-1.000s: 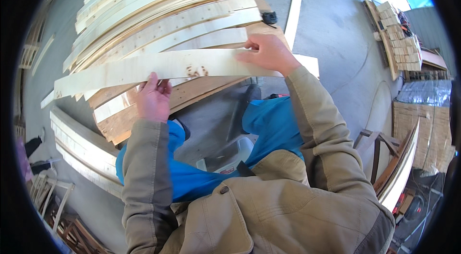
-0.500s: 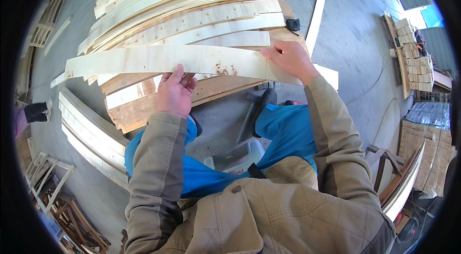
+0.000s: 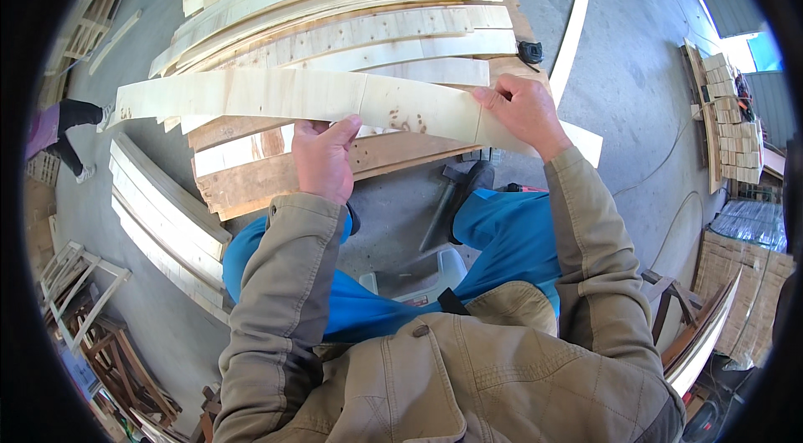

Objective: The person sits on the floor and uses a pneumatic nail gun to fasten thin wooden planks onto a larger wooden base. They then pick up the assembled unit and place it on a stack of similar planks.

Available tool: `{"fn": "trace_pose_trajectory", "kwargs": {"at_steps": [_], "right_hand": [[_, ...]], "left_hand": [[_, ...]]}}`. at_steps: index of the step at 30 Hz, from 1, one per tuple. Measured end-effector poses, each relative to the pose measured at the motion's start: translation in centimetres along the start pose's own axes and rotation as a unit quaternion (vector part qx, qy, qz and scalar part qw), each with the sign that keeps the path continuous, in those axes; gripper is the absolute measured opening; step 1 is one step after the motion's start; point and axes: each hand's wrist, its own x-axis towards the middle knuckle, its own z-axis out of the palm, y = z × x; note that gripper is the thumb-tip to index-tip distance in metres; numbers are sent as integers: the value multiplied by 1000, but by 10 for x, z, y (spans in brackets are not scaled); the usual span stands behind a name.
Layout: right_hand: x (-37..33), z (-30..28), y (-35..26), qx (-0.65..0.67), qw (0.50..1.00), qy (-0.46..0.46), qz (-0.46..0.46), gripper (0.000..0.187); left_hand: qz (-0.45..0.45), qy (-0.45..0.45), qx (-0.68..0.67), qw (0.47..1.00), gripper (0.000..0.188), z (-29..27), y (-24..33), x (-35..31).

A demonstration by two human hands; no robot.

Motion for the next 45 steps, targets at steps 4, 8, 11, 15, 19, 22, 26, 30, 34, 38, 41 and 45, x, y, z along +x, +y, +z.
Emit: {"fn": "trace_pose_trajectory", "kwargs": {"at_steps": [4,8,11,15,19,22,26,30,34,38,41,45], "right_hand": [[1,1,1,6,1000,4,-3,57],[3,2,3,19,1000,12,-9,56],[4,3,5,39,999,13,-18,55],[4,3,7,38,999,13,-21,56],[5,3,7,33,999,15,-26,56],[6,4,7,29,999,11,-21,56],[4,2,6,31,999,-2,-23,58],[3,1,4,20,999,-15,-39,58],[4,0,2,14,999,-14,-47,57],[3,1,1,21,998,-7,-51,48],[4,0,0,14,999,-16,-40,57],[4,0,-1,12,998,-10,-53,57]], "left_hand": [[-2,2,4,1000,49,-1,-1,1],[-3,11,14,1000,50,0,2,1],[16,6,0,1000,52,3,3,-1],[9,6,5,1000,53,3,5,-1],[13,6,9,1000,53,2,3,0],[16,10,8,1000,52,1,2,1],[16,-4,-6,1000,50,-1,1,2],[-10,0,-15,1000,48,-5,1,4],[-12,-14,-13,1000,48,-7,1,4],[7,-21,-10,1000,49,-3,2,2],[20,-22,-4,1000,47,0,2,-1],[-8,5,11,1000,45,-2,1,1]]}}
